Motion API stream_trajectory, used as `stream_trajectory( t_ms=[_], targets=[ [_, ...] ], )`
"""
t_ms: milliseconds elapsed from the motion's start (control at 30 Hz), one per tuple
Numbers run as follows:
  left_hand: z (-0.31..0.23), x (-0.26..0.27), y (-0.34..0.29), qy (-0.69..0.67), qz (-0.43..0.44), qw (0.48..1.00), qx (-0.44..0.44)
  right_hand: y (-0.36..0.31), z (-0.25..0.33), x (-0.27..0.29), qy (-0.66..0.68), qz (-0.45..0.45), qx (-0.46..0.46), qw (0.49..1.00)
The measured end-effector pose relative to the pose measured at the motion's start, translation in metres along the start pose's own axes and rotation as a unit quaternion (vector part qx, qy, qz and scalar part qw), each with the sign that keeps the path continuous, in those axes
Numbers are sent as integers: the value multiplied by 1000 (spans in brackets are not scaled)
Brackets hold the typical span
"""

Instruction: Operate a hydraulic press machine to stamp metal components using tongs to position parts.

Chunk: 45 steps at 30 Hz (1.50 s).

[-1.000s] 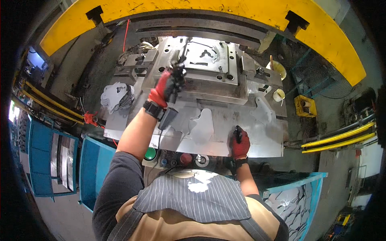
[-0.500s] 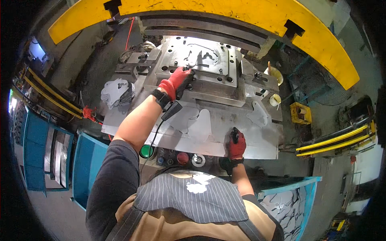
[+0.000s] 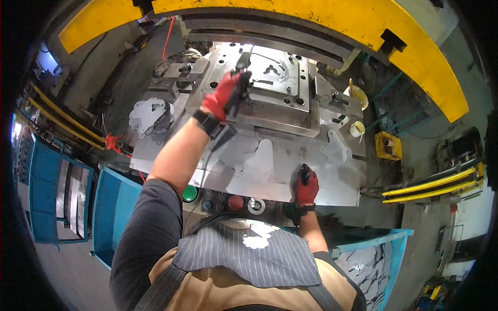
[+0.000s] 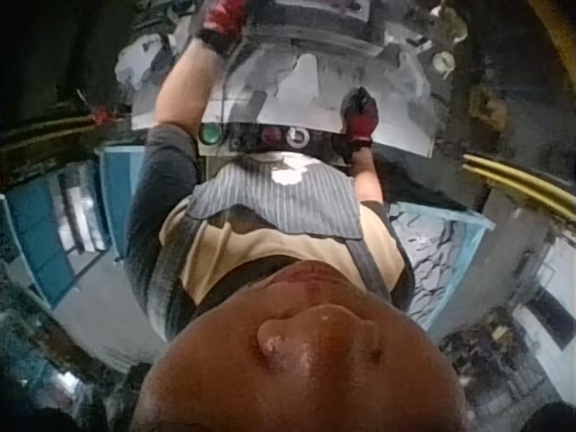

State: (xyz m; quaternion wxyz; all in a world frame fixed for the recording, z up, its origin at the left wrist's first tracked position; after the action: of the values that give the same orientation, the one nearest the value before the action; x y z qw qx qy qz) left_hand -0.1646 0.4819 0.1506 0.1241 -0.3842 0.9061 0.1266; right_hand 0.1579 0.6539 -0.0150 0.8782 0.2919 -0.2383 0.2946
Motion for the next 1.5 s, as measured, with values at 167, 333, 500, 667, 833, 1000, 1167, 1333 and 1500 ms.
stream_trajectory(
  t_ms=[167,333,500,667,833,1000,1167,1333,1500],
  targets=[
    [-15,-10,7,54,57,994,81,3,-6,-3,-23,8,-7,1000],
    [45,25,2,270,-3,958,97,2,-4,-4,-24,12,-5,1000],
    [34,7,-8,242,-4,966,93,2,0,-2,-32,16,-10,999],
    [-30,-43,-7,165,-3,986,-1,-2,-15,-3,-14,-1,2,1000],
    [-28,-24,-8,214,11,976,28,-1,-2,1,-5,-6,-21,1000],
    [-18,-6,-85,241,-18,970,-5,2,3,2,-11,-6,-19,1000],
    [-8,45,-169,146,-125,981,29,2,5,-1,-8,-3,-19,1000],
    [-19,112,-221,118,-245,961,49,-3,-11,-9,25,8,-70,997],
    [4,235,-244,249,-354,901,17,-4,4,-5,46,5,-35,998]
  ],
)
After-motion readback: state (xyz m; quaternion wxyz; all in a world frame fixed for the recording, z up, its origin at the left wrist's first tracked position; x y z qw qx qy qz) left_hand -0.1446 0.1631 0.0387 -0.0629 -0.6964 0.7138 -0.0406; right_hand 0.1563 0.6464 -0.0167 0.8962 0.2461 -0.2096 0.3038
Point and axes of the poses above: each hand's wrist, its own y-axis towards the middle knuckle, its own x-axis out of the back of the hand, z = x × y, the point moved 9 cm from there along y, towards the middle knuckle, and after that the axes turned 6 degrees about y, right-handed, at the moved point
